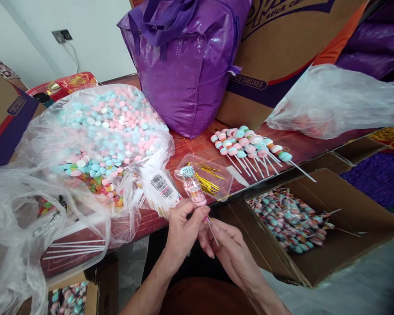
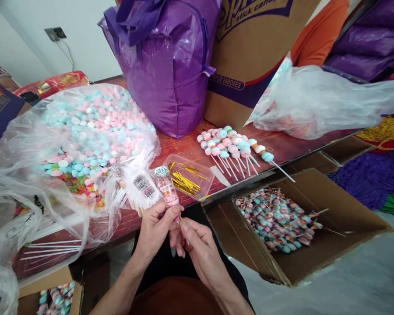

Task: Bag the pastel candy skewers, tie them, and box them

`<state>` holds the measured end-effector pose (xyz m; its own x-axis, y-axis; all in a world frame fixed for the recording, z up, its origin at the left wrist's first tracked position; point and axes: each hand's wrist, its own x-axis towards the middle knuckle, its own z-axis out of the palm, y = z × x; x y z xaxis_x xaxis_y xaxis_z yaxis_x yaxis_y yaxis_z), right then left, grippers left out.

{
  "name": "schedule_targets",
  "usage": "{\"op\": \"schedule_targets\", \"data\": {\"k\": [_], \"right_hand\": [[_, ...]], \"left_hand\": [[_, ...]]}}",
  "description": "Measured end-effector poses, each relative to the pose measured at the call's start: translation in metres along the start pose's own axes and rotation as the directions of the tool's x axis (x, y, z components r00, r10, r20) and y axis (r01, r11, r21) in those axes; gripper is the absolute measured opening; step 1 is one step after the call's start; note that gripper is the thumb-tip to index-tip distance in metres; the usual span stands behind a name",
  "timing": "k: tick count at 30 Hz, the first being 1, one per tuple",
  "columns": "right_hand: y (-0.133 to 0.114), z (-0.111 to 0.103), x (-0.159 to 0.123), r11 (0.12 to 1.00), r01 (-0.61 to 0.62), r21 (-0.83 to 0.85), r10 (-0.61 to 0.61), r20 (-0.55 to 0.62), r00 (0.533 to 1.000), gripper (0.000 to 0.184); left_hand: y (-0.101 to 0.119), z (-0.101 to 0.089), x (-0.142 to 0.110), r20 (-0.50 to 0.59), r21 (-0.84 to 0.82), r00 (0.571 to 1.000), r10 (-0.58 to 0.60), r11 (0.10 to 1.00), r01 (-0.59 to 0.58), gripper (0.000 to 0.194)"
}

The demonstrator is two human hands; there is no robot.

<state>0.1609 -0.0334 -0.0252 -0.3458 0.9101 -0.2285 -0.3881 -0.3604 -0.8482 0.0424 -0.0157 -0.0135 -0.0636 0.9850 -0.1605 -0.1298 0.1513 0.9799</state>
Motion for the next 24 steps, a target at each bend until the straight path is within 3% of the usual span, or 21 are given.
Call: {"op": "schedule_targets", "data": {"k": [4, 6, 8, 9, 10, 12, 14, 17, 20, 22, 24], "right_hand": [[-0.002, -0.016, -0.010, 0.998, 0.017, 0.057, -0.009, -0.152, 0.988, 0.028], [-0.007, -0.035, -0.014, 0.986, 0.075, 0.147, -0.034, -0.265, 0.964, 0.026], [-0.014, -0.063, -0.015, 0.953, 0.188, 0.237, -0.080, -0.400, 0.913, 0.023], [-0.019, -0.079, -0.015, 0.926, 0.255, 0.279, -0.103, -0.462, 0.881, 0.024], [-0.023, -0.095, -0.014, 0.899, 0.310, 0.308, -0.108, -0.530, 0.841, 0.025], [-0.030, -0.120, -0.011, 0.883, 0.362, 0.300, -0.093, -0.642, 0.761, 0.031], [-0.034, -0.129, -0.007, 0.910, 0.339, 0.238, -0.093, -0.681, 0.727, 0.033], [-0.029, -0.107, -0.004, 0.955, 0.295, 0.041, -0.209, -0.613, 0.762, 0.028], [-0.018, -0.059, 0.000, 0.918, 0.286, -0.274, -0.381, -0.419, 0.824, 0.019], [-0.012, -0.026, 0.006, 0.836, 0.279, -0.473, -0.430, -0.246, 0.869, 0.017], [-0.010, 0.000, 0.017, 0.782, 0.289, -0.552, -0.438, -0.159, 0.885, 0.021]], "left_hand": [[0.002, -0.011, 0.011, 0.081, 0.240, 0.962, 0.260, 0.932, -0.272, 0.022], [0.000, -0.029, 0.019, -0.018, 0.407, 0.929, 0.370, 0.851, -0.331, 0.016], [-0.005, -0.049, 0.027, -0.168, 0.648, 0.885, 0.435, 0.725, -0.233, 0.011], [-0.008, -0.059, 0.029, -0.202, 0.725, 0.877, 0.436, 0.669, -0.165, 0.017], [-0.011, -0.067, 0.032, -0.216, 0.765, 0.876, 0.430, 0.633, -0.123, 0.022], [-0.018, -0.076, 0.035, -0.210, 0.805, 0.881, 0.424, 0.587, -0.090, 0.012], [-0.022, -0.078, 0.037, -0.214, 0.802, 0.878, 0.428, 0.590, -0.093, 0.006], [-0.022, -0.075, 0.039, -0.309, 0.646, 0.860, 0.406, 0.753, -0.123, 0.015], [-0.014, -0.072, 0.034, -0.398, 0.356, 0.872, 0.285, 0.924, -0.139, 0.021], [-0.007, -0.070, 0.027, -0.387, 0.224, 0.898, 0.210, 0.966, -0.129, 0.024], [0.000, -0.066, 0.019, -0.350, 0.141, 0.921, 0.168, 0.982, -0.126, 0.025]]}}
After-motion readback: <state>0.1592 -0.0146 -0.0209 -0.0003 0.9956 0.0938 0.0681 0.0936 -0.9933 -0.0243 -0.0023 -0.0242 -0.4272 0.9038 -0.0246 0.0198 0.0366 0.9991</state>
